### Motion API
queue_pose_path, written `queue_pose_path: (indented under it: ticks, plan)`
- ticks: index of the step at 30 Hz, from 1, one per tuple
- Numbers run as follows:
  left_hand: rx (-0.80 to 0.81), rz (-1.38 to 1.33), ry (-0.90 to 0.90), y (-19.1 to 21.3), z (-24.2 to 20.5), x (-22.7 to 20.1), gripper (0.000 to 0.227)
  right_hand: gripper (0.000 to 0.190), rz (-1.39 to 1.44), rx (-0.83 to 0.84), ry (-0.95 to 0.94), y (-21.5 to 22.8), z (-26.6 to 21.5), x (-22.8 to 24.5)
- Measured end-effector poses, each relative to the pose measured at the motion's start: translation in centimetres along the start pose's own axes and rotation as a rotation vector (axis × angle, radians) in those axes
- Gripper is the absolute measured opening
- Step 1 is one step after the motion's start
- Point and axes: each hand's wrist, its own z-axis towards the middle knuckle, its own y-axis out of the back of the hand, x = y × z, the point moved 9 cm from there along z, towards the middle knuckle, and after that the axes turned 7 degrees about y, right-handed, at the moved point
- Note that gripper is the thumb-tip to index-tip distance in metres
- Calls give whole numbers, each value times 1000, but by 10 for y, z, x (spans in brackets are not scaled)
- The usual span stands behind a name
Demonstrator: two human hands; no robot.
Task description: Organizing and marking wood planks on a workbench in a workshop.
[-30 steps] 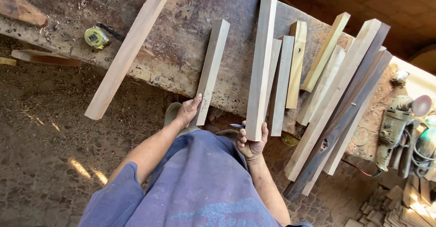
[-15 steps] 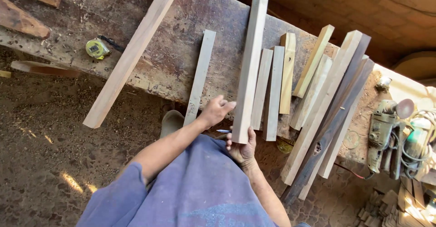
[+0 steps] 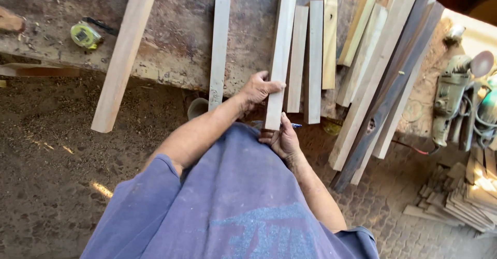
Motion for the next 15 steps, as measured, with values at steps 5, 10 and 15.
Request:
queue_pose_path:
  ticks: [5, 10, 15]
  plan:
    - [12, -5, -30, 11, 3, 4, 54, 52, -123, -69, 100, 22, -4, 10]
    - [46, -97, 2, 10, 13, 8, 51, 50, -205, -50, 179, 0, -6, 30]
    - [141, -229, 88, 19, 42, 48, 39, 48, -273, -24, 233, -21, -16, 35]
